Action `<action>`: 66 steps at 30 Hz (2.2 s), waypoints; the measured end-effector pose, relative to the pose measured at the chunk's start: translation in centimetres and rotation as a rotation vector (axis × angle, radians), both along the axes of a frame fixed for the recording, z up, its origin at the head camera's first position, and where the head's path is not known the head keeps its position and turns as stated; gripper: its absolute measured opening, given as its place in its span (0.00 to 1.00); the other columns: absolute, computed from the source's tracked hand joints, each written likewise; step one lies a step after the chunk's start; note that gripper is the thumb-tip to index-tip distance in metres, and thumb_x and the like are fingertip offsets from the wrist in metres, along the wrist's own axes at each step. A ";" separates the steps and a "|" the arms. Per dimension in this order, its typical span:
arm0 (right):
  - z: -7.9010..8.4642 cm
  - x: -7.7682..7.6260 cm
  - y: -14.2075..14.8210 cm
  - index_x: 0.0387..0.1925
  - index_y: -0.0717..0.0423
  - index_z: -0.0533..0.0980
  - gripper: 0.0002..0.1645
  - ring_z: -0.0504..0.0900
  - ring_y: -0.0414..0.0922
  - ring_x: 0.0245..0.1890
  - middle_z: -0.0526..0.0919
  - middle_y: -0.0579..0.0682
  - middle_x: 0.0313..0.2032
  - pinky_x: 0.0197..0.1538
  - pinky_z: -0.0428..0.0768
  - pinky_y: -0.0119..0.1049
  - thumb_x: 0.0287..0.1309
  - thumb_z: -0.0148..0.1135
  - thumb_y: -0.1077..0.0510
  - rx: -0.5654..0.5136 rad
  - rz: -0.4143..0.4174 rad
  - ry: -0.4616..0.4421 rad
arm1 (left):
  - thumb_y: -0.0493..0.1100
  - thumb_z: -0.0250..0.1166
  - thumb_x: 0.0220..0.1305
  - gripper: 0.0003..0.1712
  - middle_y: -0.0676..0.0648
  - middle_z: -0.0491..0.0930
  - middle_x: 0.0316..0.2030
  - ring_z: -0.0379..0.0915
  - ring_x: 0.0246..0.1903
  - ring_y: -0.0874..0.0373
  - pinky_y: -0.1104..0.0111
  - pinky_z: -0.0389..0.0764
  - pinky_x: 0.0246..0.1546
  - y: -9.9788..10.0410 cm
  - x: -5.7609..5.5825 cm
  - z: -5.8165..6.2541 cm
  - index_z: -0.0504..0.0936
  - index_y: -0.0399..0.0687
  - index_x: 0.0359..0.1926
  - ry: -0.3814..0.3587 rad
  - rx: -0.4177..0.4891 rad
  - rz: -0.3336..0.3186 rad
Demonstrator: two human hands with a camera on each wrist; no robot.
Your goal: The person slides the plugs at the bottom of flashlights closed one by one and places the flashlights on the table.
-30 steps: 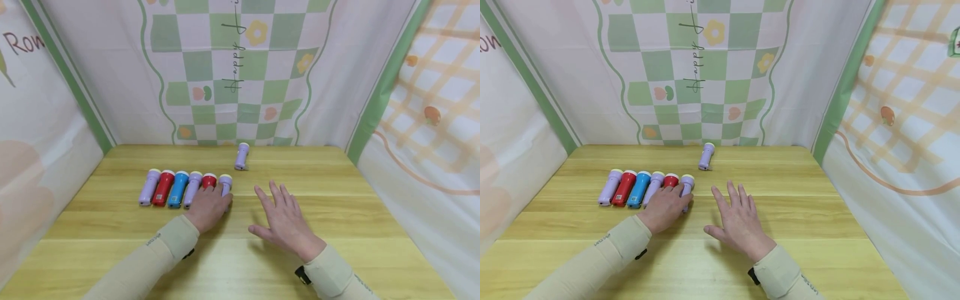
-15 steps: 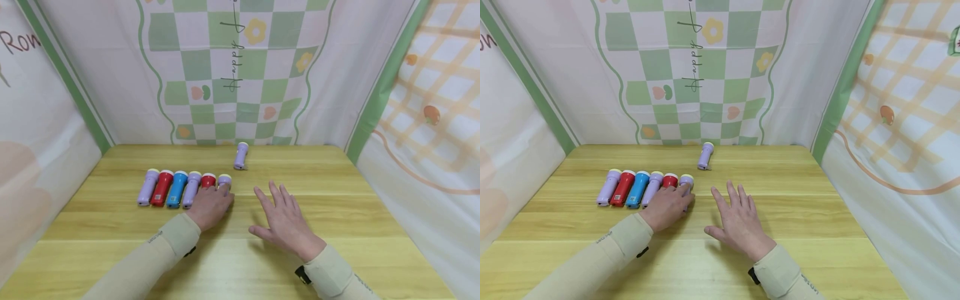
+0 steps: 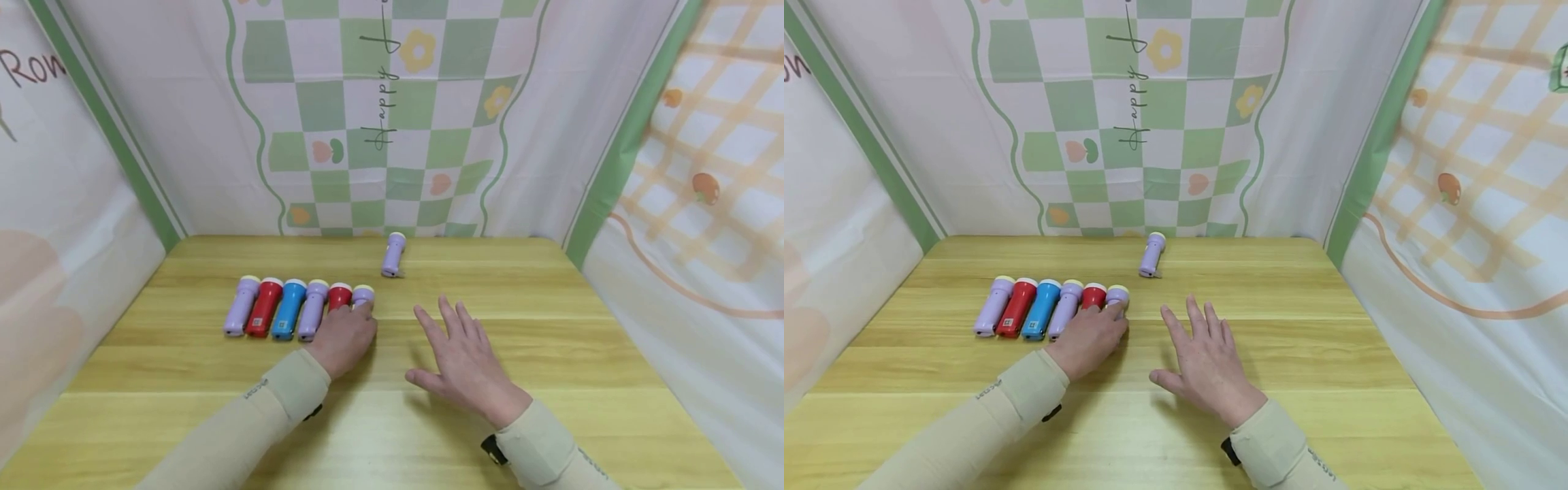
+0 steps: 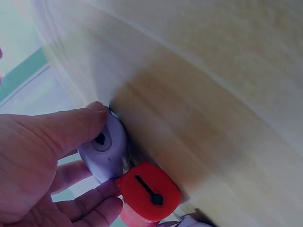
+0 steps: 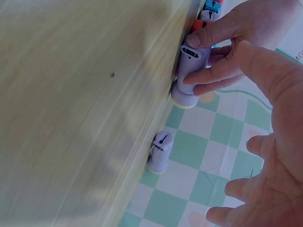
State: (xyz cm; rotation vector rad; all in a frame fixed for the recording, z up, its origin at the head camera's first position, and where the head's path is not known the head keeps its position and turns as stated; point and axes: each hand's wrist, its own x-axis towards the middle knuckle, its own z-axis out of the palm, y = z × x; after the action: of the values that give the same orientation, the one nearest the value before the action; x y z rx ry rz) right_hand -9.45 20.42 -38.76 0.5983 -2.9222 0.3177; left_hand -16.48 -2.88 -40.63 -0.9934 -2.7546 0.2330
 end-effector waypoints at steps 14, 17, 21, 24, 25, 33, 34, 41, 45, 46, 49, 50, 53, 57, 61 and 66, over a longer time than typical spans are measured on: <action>0.0 0.0 0.3 0.83 0.45 0.52 0.61 0.50 0.74 0.78 0.48 0.70 0.80 0.73 0.57 0.74 0.59 0.70 0.29 -0.001 -0.003 -0.006 | 0.51 0.68 0.72 0.18 0.44 0.81 0.57 0.80 0.45 0.46 0.51 0.86 0.50 0.4 -0.1 0.9 0.85 0.49 0.57 -0.055 0.015 0.064; 0.0 0.0 0.3 0.83 0.45 0.53 0.61 0.50 0.74 0.78 0.49 0.70 0.80 0.73 0.57 0.75 0.59 0.70 0.30 -0.006 -0.003 -0.010 | 0.58 0.69 0.69 0.25 0.43 0.81 0.57 0.81 0.49 0.45 0.50 0.84 0.55 0.6 -0.4 1.4 0.83 0.48 0.58 -0.080 0.049 0.073; 0.0 0.1 0.4 0.83 0.44 0.53 0.60 0.50 0.74 0.78 0.48 0.70 0.80 0.72 0.57 0.76 0.59 0.70 0.30 -0.008 -0.003 -0.008 | 0.61 0.70 0.67 0.29 0.42 0.81 0.61 0.80 0.57 0.42 0.47 0.81 0.58 0.7 -1.3 2.3 0.81 0.48 0.60 -0.100 0.093 0.092; 0.0 0.1 0.4 0.83 0.44 0.52 0.61 0.50 0.74 0.78 0.48 0.70 0.80 0.72 0.57 0.75 0.59 0.70 0.30 -0.008 -0.002 -0.007 | 0.60 0.68 0.69 0.31 0.39 0.79 0.65 0.78 0.62 0.40 0.45 0.79 0.61 0.7 -2.3 3.0 0.78 0.48 0.64 -0.122 0.129 0.105; 0.0 0.1 0.4 0.83 0.44 0.52 0.61 0.50 0.74 0.78 0.48 0.70 0.80 0.72 0.57 0.75 0.59 0.70 0.30 -0.007 -0.002 -0.007 | 0.60 0.68 0.70 0.32 0.38 0.78 0.66 0.77 0.63 0.39 0.45 0.79 0.62 0.7 -2.6 3.2 0.77 0.48 0.66 -0.132 0.144 0.107; -0.1 0.0 0.3 0.83 0.44 0.52 0.61 0.50 0.74 0.78 0.47 0.69 0.80 0.72 0.57 0.75 0.59 0.67 0.27 0.003 -0.009 -0.016 | 0.58 0.68 0.71 0.40 0.35 0.74 0.69 0.77 0.63 0.39 0.49 0.80 0.63 0.8 -5.2 3.7 0.68 0.43 0.75 -0.212 0.201 0.094; -0.1 0.0 0.3 0.83 0.43 0.52 0.61 0.50 0.74 0.78 0.47 0.69 0.80 0.72 0.57 0.75 0.59 0.67 0.26 0.006 -0.010 -0.018 | 0.57 0.67 0.72 0.40 0.35 0.73 0.69 0.77 0.63 0.38 0.48 0.79 0.63 0.9 -5.5 3.8 0.67 0.43 0.75 -0.229 0.206 0.099; 0.0 0.0 0.3 0.84 0.43 0.51 0.62 0.48 0.74 0.78 0.46 0.68 0.81 0.73 0.56 0.75 0.59 0.66 0.25 0.016 -0.010 -0.035 | 0.55 0.65 0.74 0.39 0.33 0.68 0.73 0.72 0.67 0.36 0.45 0.76 0.66 1.3 -7.1 3.6 0.65 0.43 0.77 -0.313 0.244 0.138; 0.0 0.0 0.3 0.83 0.44 0.51 0.63 0.48 0.74 0.78 0.46 0.69 0.81 0.73 0.55 0.75 0.58 0.66 0.24 0.013 -0.009 -0.038 | 0.55 0.65 0.74 0.41 0.34 0.67 0.74 0.71 0.68 0.36 0.45 0.75 0.67 1.6 -7.9 3.5 0.62 0.44 0.79 -0.340 0.247 0.155; 0.0 0.0 0.3 0.83 0.44 0.51 0.63 0.49 0.74 0.78 0.46 0.69 0.81 0.73 0.55 0.75 0.57 0.66 0.24 0.014 -0.007 -0.034 | 0.55 0.65 0.74 0.41 0.34 0.67 0.74 0.71 0.68 0.37 0.45 0.75 0.67 1.7 -8.1 3.5 0.61 0.44 0.79 -0.343 0.245 0.159; 0.1 0.0 0.3 0.83 0.44 0.52 0.63 0.49 0.74 0.78 0.47 0.69 0.80 0.73 0.55 0.75 0.57 0.66 0.24 0.020 -0.008 -0.033 | 0.54 0.65 0.74 0.40 0.36 0.68 0.73 0.72 0.67 0.38 0.46 0.76 0.65 2.1 -8.7 3.4 0.62 0.44 0.78 -0.353 0.243 0.169; 0.1 0.0 0.2 0.83 0.44 0.52 0.63 0.50 0.74 0.78 0.47 0.69 0.80 0.73 0.55 0.75 0.57 0.66 0.24 0.020 -0.005 -0.033 | 0.54 0.65 0.74 0.40 0.37 0.69 0.73 0.73 0.66 0.39 0.47 0.77 0.65 2.2 -8.8 3.3 0.62 0.44 0.78 -0.359 0.244 0.173; 0.1 0.0 0.2 0.83 0.43 0.52 0.62 0.49 0.74 0.78 0.47 0.69 0.80 0.73 0.55 0.75 0.57 0.66 0.24 0.021 -0.003 -0.047 | 0.54 0.66 0.74 0.38 0.37 0.69 0.73 0.73 0.66 0.39 0.48 0.77 0.65 2.5 -9.3 3.2 0.64 0.45 0.76 -0.371 0.244 0.186; 0.2 0.0 0.2 0.83 0.43 0.52 0.62 0.49 0.74 0.78 0.46 0.68 0.81 0.73 0.54 0.76 0.58 0.66 0.24 0.019 -0.008 -0.062 | 0.54 0.67 0.73 0.38 0.35 0.67 0.74 0.72 0.67 0.38 0.47 0.76 0.67 3.0 -9.9 2.9 0.64 0.45 0.75 -0.382 0.243 0.195; 0.1 -0.1 0.1 0.83 0.43 0.52 0.63 0.48 0.74 0.78 0.45 0.68 0.81 0.74 0.54 0.75 0.57 0.66 0.24 0.021 -0.014 -0.069 | 0.54 0.67 0.72 0.39 0.34 0.66 0.74 0.72 0.67 0.38 0.47 0.76 0.66 3.4 -10.4 2.6 0.64 0.47 0.77 -0.399 0.238 0.214; 0.1 -0.2 0.0 0.83 0.43 0.52 0.63 0.47 0.74 0.78 0.45 0.68 0.81 0.73 0.53 0.76 0.57 0.66 0.24 0.016 -0.013 -0.078 | 0.53 0.68 0.72 0.40 0.33 0.65 0.74 0.74 0.64 0.38 0.47 0.79 0.61 3.9 -10.7 2.4 0.63 0.51 0.78 -0.433 0.237 0.227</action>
State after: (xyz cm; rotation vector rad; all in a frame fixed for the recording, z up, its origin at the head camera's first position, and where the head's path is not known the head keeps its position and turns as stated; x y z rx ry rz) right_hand -9.63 20.44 -38.63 0.5812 -3.0044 0.3236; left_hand -27.20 1.06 -38.25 -0.7383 -3.1846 -0.3087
